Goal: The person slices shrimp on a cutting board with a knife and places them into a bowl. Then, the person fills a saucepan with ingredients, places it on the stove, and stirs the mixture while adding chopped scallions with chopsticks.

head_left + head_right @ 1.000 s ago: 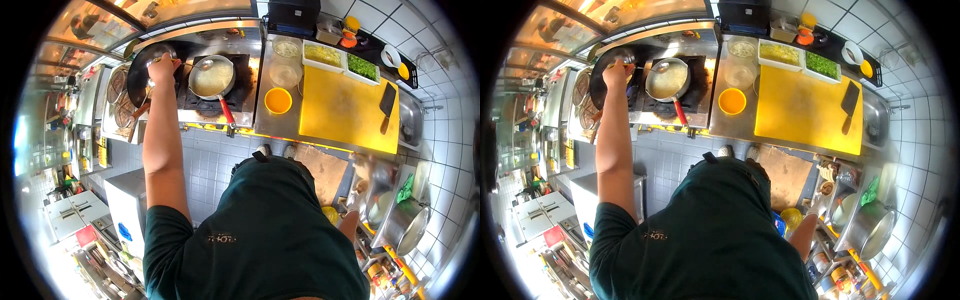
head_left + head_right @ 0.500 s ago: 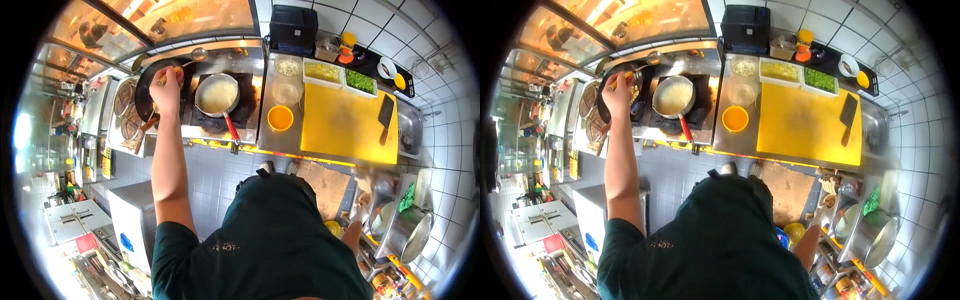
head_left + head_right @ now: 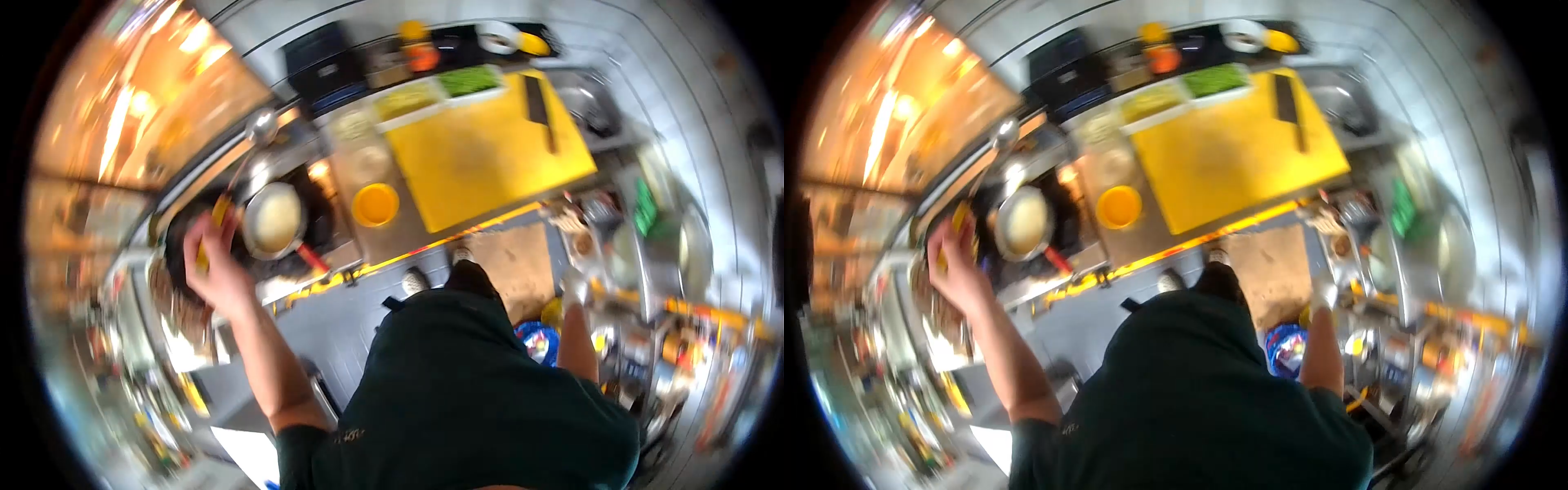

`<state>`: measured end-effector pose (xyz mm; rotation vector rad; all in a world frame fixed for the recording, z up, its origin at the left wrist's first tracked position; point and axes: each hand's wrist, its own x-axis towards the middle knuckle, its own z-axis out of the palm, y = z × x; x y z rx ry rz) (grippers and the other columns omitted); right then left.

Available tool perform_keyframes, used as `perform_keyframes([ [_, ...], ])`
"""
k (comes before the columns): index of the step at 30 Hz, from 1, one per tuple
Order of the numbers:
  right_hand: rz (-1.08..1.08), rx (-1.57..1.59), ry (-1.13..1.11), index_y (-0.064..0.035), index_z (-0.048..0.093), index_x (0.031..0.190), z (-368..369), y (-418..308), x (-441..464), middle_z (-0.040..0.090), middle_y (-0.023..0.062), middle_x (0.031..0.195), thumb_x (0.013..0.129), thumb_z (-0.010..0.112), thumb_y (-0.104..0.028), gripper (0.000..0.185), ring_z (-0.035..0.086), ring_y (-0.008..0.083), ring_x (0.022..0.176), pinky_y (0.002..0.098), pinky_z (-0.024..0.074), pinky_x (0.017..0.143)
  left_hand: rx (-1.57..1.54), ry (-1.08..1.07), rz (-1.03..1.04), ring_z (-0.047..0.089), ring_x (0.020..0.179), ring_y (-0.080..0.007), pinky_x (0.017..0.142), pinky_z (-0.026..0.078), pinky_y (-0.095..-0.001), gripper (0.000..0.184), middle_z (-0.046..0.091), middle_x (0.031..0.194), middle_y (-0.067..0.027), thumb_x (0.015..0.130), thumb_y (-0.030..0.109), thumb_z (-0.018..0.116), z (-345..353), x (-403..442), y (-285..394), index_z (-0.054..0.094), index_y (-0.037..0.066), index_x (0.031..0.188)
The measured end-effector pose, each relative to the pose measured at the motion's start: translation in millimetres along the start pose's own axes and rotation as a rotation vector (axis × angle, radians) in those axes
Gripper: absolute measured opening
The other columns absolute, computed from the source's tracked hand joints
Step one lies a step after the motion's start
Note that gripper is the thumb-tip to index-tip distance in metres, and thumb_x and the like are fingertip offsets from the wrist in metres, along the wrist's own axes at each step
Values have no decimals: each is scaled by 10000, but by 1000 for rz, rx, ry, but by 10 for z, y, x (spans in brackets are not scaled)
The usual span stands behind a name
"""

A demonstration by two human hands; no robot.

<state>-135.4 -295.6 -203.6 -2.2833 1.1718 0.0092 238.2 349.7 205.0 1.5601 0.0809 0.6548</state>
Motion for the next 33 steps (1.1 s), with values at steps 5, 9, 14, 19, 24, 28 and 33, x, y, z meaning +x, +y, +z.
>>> perform_keyframes([
  [5, 403, 734, 86, -43, 727, 1079, 210, -44, -185, 701, 63, 961, 957, 631, -280, 283, 641, 164, 783, 324, 514, 707, -50, -348, 24, 736, 977, -270, 916, 623, -407, 209, 687, 1122, -183, 1062, 101, 596, 971, -677, -101, 656, -80, 1146],
  [9, 260, 508, 153, -89, 706, 1117, 700, 710, -78, 628, 14, 813, 975, 632, -228, 211, 619, 140, 696, 313, 494, 618, 118, -625, 527, 739, 1006, -316, 926, 620, -405, 220, 636, 1234, -214, 1006, -32, 573, 1968, -1108, 165, 677, -102, 1186],
  [14, 315, 609, 108, -69, 713, 1205, 807, 1490, -163, 647, 28, 837, 981, 635, -276, 315, 584, 139, 701, 300, 485, 626, 209, -702, 1038, 673, 1117, -420, 928, 573, -412, 320, 603, 1282, -292, 916, -97, 641, 3408, -1558, 367, 703, -70, 1228],
  [19, 539, 406, 47, -46, 734, 1168, -107, 1671, -208, 691, 149, 1103, 971, 575, -353, 398, 632, 305, 1004, 391, 498, 875, 170, -946, 1193, 648, 1185, -455, 965, 577, -435, 328, 588, 1316, -320, 950, -24, 646, 5333, -2272, -226, 662, -28, 1278],
  [24, 702, 489, 102, -43, 745, 1145, -974, 1608, -113, 724, 195, 1189, 971, 561, -339, 390, 688, 370, 1057, 440, 523, 921, 372, -1180, 1425, 623, 1238, -415, 995, 559, -432, 316, 590, 1394, -258, 985, 71, 630, 6590, -2613, -684, 646, -13, 1290],
  [28, 319, -201, -70, -70, 705, 946, -1074, 1916, -214, 710, 180, 1019, 916, 588, -156, 148, 695, 363, 998, 449, 557, 837, 369, -1219, 1373, 637, 1210, -423, 994, 563, -448, 334, 599, 1388, -249, 957, 55, 650, 7062, -2927, -643, 655, -2, 1286],
  [33, 463, 390, 133, -105, 686, 908, 11, 2688, -744, 709, 129, 962, 890, 598, -100, 90, 704, 342, 951, 440, 564, 803, -29, -1345, 1029, 701, 1077, -407, 913, 594, -453, 298, 648, 1310, -223, 931, 50, 678, 7498, -3898, -208, 709, 45, 1227],
])
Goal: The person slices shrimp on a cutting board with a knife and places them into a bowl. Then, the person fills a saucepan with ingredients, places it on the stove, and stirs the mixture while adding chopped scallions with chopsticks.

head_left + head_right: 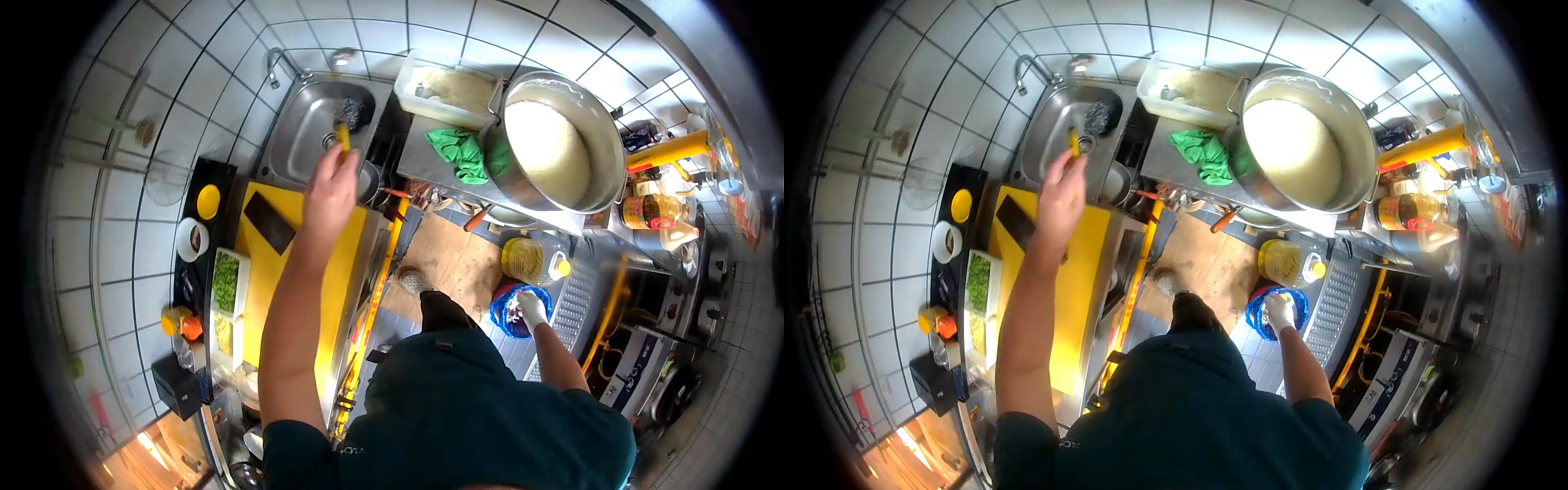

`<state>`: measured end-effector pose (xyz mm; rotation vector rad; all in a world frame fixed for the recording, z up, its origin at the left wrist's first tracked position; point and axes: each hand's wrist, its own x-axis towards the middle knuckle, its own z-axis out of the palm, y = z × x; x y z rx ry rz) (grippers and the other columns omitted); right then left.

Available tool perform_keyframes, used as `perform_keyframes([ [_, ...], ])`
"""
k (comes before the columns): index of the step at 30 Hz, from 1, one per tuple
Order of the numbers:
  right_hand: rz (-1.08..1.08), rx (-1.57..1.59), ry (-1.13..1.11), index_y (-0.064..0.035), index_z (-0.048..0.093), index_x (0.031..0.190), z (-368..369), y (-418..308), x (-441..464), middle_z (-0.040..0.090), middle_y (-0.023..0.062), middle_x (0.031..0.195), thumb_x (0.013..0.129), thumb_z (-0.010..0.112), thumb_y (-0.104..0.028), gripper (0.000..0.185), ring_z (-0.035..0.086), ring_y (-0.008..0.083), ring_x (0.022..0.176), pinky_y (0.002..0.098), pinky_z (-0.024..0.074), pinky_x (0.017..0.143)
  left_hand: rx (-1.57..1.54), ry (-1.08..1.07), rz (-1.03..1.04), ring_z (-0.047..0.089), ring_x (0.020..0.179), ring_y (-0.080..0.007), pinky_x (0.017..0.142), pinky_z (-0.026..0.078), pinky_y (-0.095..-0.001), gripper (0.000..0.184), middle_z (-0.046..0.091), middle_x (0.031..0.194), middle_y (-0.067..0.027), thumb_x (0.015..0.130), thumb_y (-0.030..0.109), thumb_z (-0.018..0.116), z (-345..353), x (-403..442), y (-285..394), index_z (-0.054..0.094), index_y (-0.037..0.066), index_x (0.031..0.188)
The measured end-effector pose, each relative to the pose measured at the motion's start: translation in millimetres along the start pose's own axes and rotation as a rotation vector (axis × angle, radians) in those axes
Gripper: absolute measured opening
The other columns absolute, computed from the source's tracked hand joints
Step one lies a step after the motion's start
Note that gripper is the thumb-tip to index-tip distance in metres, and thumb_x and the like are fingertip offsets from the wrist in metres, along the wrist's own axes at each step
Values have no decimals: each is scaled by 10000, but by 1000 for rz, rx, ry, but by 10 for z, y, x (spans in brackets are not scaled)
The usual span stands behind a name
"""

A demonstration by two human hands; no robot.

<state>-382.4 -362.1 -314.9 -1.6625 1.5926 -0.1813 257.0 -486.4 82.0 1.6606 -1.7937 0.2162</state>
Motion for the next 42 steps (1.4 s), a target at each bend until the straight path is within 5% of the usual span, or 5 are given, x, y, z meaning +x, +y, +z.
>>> perform_keyframes([
  [3, -56, -419, -78, -112, 687, 1009, -440, -833, -412, 718, 120, 972, 898, 601, -75, 145, 706, 326, 944, 442, 563, 802, -208, 11, -20, 703, 1068, -376, 888, 583, -415, 230, 684, 1247, -188, 934, 41, 708, 553, 488, 316, 745, 25, 1161],
  [11, 718, 543, 229, -32, 724, 1064, -537, -591, -1153, 699, 100, 900, 961, 586, -303, 322, 674, 216, 780, 336, 536, 688, -167, -236, 33, 704, 1008, -391, 862, 589, -456, 233, 690, 1201, -175, 913, 29, 649, 1811, 1157, 157, 737, 41, 1128],
  [22, 994, 704, 195, -32, 695, 1219, -277, -18, -1743, 684, 97, 979, 966, 618, -296, 373, 673, 222, 763, 362, 548, 640, -283, -566, 249, 718, 1027, -348, 904, 587, -401, 219, 733, 1145, -168, 906, 13, 690, 1296, 1428, 45, 761, 16, 1113],
  [33, 800, 702, 183, -21, 674, 1279, -511, -399, -1079, 695, 69, 1045, 958, 638, -346, 459, 675, 189, 831, 334, 548, 664, -1194, 55, -843, 751, 1009, -321, 945, 623, -394, 250, 712, 1112, -235, 1027, 97, 628, 1244, 1472, -21, 636, -90, 1192],
  [42, 678, 620, -7, -39, 680, 1067, -464, -203, -664, 642, 59, 805, 973, 603, -294, 283, 649, 194, 677, 345, 525, 570, -1669, 519, -921, 733, 1048, -393, 1011, 589, -482, 144, 717, 1105, -205, 1010, 100, 642, 568, 710, 41, 640, -13, 1098],
])
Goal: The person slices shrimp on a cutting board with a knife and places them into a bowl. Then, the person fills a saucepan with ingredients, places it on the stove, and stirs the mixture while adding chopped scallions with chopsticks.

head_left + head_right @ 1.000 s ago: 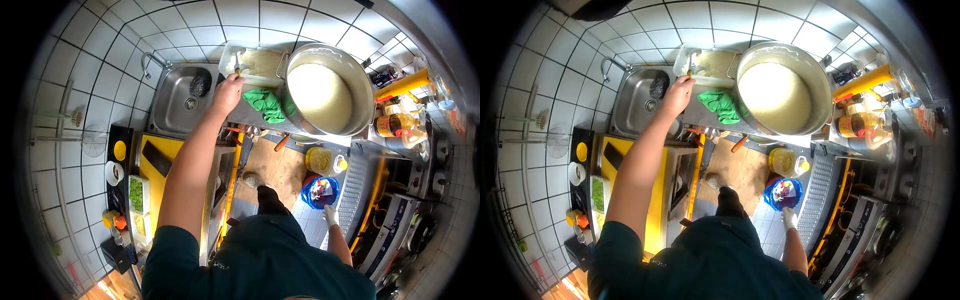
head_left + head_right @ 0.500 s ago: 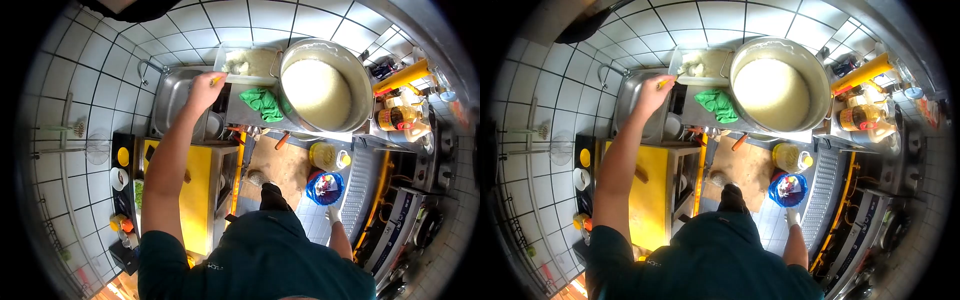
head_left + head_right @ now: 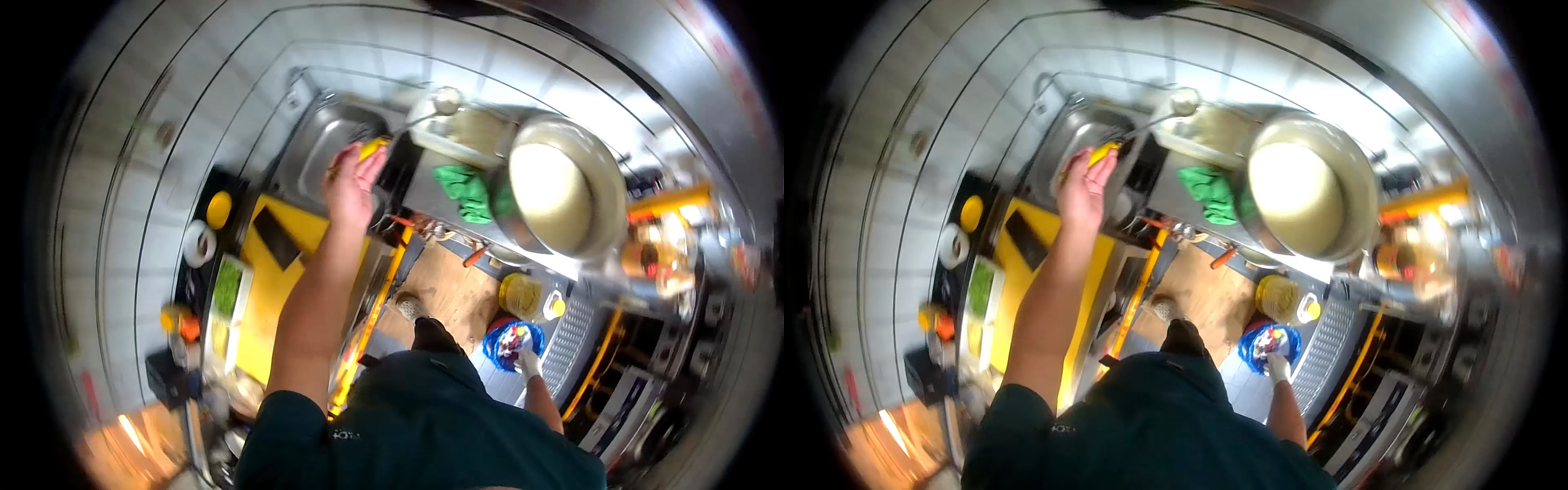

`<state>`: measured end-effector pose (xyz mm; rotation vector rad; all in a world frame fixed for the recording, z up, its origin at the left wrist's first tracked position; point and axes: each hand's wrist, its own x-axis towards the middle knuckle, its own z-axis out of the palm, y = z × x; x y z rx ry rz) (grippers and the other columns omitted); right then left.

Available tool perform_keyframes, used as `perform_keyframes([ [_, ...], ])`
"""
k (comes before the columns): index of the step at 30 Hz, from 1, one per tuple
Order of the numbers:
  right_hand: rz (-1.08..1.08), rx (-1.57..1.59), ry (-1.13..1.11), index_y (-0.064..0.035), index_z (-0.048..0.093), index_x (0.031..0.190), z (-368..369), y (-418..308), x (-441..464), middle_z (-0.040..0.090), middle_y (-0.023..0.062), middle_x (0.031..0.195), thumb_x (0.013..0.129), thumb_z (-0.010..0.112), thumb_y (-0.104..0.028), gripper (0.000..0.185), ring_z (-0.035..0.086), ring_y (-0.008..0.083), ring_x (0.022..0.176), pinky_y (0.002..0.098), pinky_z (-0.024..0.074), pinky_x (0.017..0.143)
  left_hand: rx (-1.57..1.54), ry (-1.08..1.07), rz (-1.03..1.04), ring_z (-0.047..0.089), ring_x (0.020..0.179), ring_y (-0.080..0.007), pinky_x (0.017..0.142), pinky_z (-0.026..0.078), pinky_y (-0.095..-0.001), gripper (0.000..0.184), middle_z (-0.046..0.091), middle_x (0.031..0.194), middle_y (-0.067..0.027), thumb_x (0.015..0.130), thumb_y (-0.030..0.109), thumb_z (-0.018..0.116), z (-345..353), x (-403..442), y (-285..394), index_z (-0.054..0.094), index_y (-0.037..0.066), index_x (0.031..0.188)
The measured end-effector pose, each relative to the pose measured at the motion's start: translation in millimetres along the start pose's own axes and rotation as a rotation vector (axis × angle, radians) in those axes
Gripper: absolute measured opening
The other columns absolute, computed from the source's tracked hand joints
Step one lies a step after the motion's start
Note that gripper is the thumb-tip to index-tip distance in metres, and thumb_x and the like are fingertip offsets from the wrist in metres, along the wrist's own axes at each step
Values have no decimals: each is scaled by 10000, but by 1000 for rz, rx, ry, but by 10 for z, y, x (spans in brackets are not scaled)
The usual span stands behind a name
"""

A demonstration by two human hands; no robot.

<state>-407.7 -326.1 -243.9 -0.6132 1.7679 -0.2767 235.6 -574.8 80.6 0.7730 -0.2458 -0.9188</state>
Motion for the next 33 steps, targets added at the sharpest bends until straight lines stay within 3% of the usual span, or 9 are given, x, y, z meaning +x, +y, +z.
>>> perform_keyframes([
  [3, -403, -523, -214, -48, 727, 1050, -80, 376, 991, 732, 139, 800, 974, 603, -344, 330, 742, 208, 750, 385, 579, 659, -87, 135, 87, 722, 1087, -404, 1048, 569, -489, 112, 727, 1072, -168, 1023, 102, 626, -399, -786, 517, 658, 10, 1079],
  [4, -272, -794, -325, -64, 710, 1098, 8, 19, 987, 740, 123, 955, 976, 632, -367, 336, 737, 244, 852, 415, 580, 697, -77, 170, 136, 720, 1094, -404, 1046, 569, -486, 124, 716, 1085, -169, 1029, 102, 621, -586, -1114, 674, 656, 0, 1091],
  [5, 167, 86, -475, -100, 669, 1184, 211, -515, 474, 692, 102, 1150, 980, 644, -320, 302, 693, 259, 969, 415, 571, 760, -66, 212, 190, 718, 1101, -403, 1044, 568, -482, 136, 705, 1098, -171, 1035, 102, 616, -793, -1459, 835, 654, -10, 1103],
  [11, 102, -477, -527, -115, 630, 1239, 1170, -1631, 912, 663, 83, 1187, 1015, 581, -282, 284, 663, 243, 982, 412, 559, 806, 191, 669, 577, 721, 1105, -390, 1007, 588, -470, 186, 665, 1189, -186, 1065, 80, 582, -1818, -3878, 1717, 624, -59, 1182],
  [15, 34, -633, -548, -125, 604, 1277, 1899, -2005, 1134, 644, 71, 1212, 1038, 540, -256, 279, 643, 233, 991, 410, 551, 837, 736, 1154, 838, 728, 1083, -300, 947, 594, -405, 149, 682, 1173, -153, 1034, -19, 584, -2175, -5301, 1995, 663, -38, 1159],
  [19, 10, -669, -613, -135, 577, 1314, 2602, -2029, 1371, 625, 59, 1236, 1062, 498, -230, 281, 623, 222, 999, 408, 543, 868, 1670, 1584, 685, 732, 1001, -335, 890, 582, -393, 192, 714, 1116, -193, 937, -33, 684, -2661, -6317, 2240, 714, -16, 1126],
  [21, 96, -404, -783, -118, 606, 1308, 2882, -1942, 1183, 652, 29, 1225, 1008, 654, -252, 333, 646, 226, 1022, 415, 545, 865, 1786, 1576, 623, 720, 1000, -385, 850, 591, -413, 246, 708, 1150, -210, 919, -38, 691, -3141, -6725, 2256, 718, 8, 1159],
  [27, -250, -779, -723, -124, 601, 1298, 3517, -1367, -73, 657, 31, 1123, 1042, 573, -227, 278, 659, 267, 949, 434, 539, 807, 1937, 1111, 223, 680, 1011, -393, 839, 576, -472, 243, 686, 1079, -175, 841, -6, 642, -4544, -7687, 2334, 689, 30, 1077],
  [33, -346, -737, -735, -117, 651, 1183, 3424, -715, -762, 618, 21, 948, 975, 699, -246, 249, 619, 206, 754, 349, 497, 657, 2022, 939, 124, 681, 947, -377, 823, 586, -456, 218, 676, 988, -164, 809, -18, 635, -4521, -7990, 2710, 682, 37, 1014],
])
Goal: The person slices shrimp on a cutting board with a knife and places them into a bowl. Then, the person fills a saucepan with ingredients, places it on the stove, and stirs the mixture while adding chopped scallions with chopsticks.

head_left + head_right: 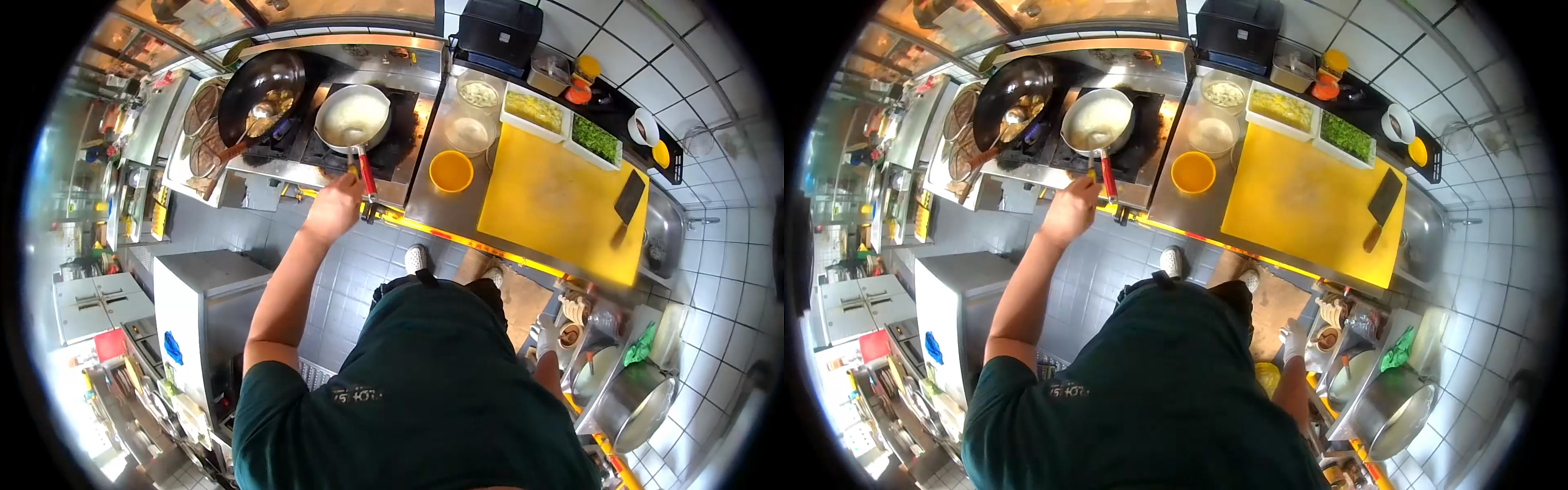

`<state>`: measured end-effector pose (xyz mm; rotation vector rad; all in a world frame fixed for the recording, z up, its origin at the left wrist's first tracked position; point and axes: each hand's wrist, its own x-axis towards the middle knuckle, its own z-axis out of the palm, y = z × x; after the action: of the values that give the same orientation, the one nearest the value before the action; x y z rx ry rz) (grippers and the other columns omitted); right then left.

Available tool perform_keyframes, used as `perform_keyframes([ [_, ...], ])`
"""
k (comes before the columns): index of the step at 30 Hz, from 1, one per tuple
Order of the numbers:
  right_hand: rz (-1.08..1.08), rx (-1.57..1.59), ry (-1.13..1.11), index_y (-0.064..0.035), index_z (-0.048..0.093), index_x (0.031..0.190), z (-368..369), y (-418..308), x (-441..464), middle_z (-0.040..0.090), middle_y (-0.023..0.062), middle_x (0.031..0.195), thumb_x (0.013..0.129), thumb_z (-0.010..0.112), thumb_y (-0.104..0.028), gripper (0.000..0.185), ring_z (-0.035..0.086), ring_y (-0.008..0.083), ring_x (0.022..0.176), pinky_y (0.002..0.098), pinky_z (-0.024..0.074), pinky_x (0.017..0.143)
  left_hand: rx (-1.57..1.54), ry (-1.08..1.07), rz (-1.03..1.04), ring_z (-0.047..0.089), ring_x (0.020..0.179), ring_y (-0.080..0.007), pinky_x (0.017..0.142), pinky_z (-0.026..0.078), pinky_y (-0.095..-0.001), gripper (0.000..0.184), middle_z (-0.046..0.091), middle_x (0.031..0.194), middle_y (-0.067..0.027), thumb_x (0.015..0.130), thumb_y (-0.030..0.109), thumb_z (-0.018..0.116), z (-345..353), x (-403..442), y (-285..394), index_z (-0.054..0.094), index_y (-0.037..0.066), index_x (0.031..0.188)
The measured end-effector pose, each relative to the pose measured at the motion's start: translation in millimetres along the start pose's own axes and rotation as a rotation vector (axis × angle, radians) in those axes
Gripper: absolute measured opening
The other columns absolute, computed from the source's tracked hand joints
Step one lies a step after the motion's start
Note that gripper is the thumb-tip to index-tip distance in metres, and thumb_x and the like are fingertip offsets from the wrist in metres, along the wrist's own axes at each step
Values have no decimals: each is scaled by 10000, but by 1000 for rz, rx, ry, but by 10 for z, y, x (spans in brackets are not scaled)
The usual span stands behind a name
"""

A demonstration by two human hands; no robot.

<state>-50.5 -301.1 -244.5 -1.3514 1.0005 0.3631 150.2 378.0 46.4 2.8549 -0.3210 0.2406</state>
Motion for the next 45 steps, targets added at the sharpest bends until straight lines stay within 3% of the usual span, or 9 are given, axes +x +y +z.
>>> perform_keyframes([
  [4, 36, -96, 28, -111, 662, 1236, 294, 208, -446, 660, 31, 1016, 952, 730, -291, 344, 683, 218, 845, 356, 543, 701, -47, 144, 9, 690, 856, -358, 755, 590, -454, 92, 657, 891, -164, 790, 7, 651, -23, 224, -215, 655, 28, 880],
  [5, 3, -116, -81, -57, 640, 1339, 256, 153, -545, 677, 97, 1235, 957, 746, -303, 466, 687, 245, 1023, 396, 584, 862, -1, 40, -3, 693, 851, -356, 754, 590, -456, 74, 660, 888, -164, 797, 17, 651, -3, 224, -213, 653, 25, 871],
  [16, -105, -64, -4, -133, 680, 1175, 142, -380, -443, 681, 41, 1020, 994, 670, -272, 230, 674, 222, 844, 331, 525, 704, -52, 29, -11, 675, 902, -416, 784, 567, -508, 177, 673, 944, -210, 791, -8, 655, -196, 316, 238, 656, 6, 967],
  [19, -677, -661, 133, -44, 696, 1106, 155, -656, -140, 725, 153, 1002, 1009, 608, -248, 242, 677, 381, 912, 419, 543, 797, -183, 94, -22, 663, 972, -435, 815, 560, -505, 202, 675, 1020, -227, 822, -46, 634, -90, 394, 203, 677, 11, 1011],
  [24, -781, -652, 318, -42, 679, 1267, 941, -2190, -568, 719, 201, 1211, 998, 626, -210, 321, 666, 390, 1157, 446, 513, 1007, -12, 14, -125, 648, 1054, -453, 865, 564, -517, 315, 619, 1213, -260, 864, 23, 687, 606, 225, 15, 647, -8, 1175],
  [30, -1259, -958, 315, -38, 640, 1345, 1729, -3809, -394, 627, 205, 1353, 955, 709, -256, 452, 587, 381, 1263, 466, 468, 1083, -79, 19, -150, 598, 1201, -492, 969, 548, -502, 462, 541, 1392, -315, 907, 115, 737, 787, 85, 56, 602, -27, 1325],
  [34, -1518, -1236, 487, -71, 614, 1366, 2371, -4776, 86, 591, 165, 1427, 865, 776, -305, 576, 624, 368, 1136, 489, 490, 995, 2, 40, -222, 540, 1298, -512, 1045, 513, -500, 599, 470, 1482, -327, 903, 150, 762, 660, 48, 296, 541, -12, 1435],
  [38, -1415, -1519, 512, -80, 595, 1359, 2849, -5557, 388, 620, 161, 1358, 832, 762, -325, 605, 651, 350, 1091, 516, 533, 904, 53, 80, -271, 501, 1345, -523, 1102, 477, -503, 758, 404, 1540, -333, 906, 184, 773, 372, -132, 570, 408, 26, 1551],
  [45, -1417, -1641, 1, -68, 678, 1184, 2941, -5981, 1106, 655, 176, 1213, 875, 761, -346, 424, 634, 371, 1135, 478, 531, 945, -4, 106, -714, 528, 1334, -491, 1091, 489, -496, 657, 470, 1509, -310, 927, 185, 757, 501, -1479, 955, 473, 27, 1498],
])
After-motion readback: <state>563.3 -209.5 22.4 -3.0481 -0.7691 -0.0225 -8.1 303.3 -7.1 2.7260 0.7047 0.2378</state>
